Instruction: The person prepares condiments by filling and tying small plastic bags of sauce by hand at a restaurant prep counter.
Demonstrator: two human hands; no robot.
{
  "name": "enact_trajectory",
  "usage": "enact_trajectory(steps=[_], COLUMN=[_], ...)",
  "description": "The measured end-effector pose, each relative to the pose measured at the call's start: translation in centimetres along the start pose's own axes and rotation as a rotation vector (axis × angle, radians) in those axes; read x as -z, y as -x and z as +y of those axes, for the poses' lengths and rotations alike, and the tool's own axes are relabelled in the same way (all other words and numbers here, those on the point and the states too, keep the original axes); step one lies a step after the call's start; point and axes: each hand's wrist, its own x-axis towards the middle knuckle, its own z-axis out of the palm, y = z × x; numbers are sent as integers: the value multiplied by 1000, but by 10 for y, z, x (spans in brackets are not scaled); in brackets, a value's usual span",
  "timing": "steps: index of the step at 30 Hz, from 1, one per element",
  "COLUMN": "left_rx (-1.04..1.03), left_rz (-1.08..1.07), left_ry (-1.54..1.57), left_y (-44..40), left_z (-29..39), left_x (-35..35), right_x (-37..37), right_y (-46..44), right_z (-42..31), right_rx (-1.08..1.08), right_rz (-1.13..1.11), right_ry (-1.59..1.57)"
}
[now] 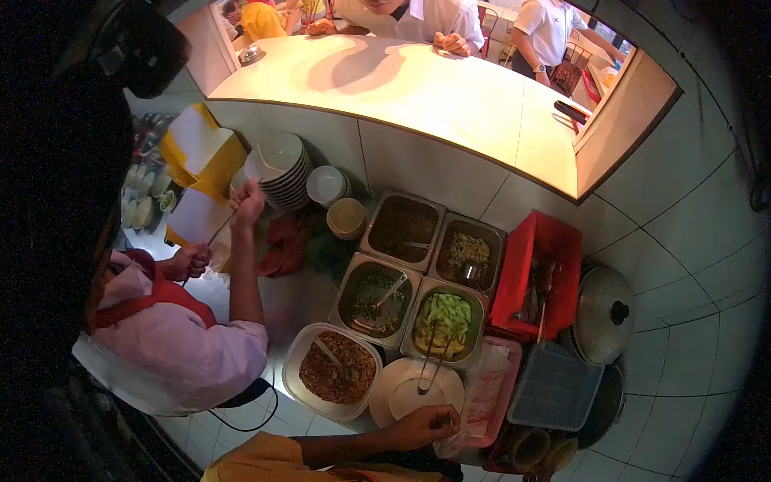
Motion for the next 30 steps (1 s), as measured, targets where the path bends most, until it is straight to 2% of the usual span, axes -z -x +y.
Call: enact_trajectory(steps=[2, 5, 7, 14, 17, 19, 23, 25, 26, 28, 30], left_rx=[37, 38, 21, -37, -16, -28, -53, -4, 31, -38, -101], left_rz=[-25, -44, -44, -33, -83, -76, -23, -45, -71, -74, -77], left_ry=[10, 20, 36, 3, -18, 13, -24, 7, 23, 5, -9], left_y=[0, 0, 0, -5, -9, -13, -20, -16, -18, -18, -23], left_z=[5, 1, -3, 1, 22, 25, 10, 13, 18, 12, 6], left_x=[0, 0, 0, -2, 5, 6, 3, 2, 3, 1, 2], right_x=[1, 20, 18, 16, 10, 14, 10, 12, 13, 14, 14], right_y=[0, -15, -7, -1, -4, -16, -2, 3, -2, -14, -22], right_z=[-2, 16, 23, 15, 13, 16, 21, 23, 20, 16, 20], right_rx=[4, -99, 98, 68, 129, -74, -126, 72, 78, -93, -103], right_rz=[16, 64, 30, 67, -21, 117, 233, 124, 121, 181, 176], right_ry=[14, -63, 133, 182, 150, -40, -48, 221, 219, -81, -126])
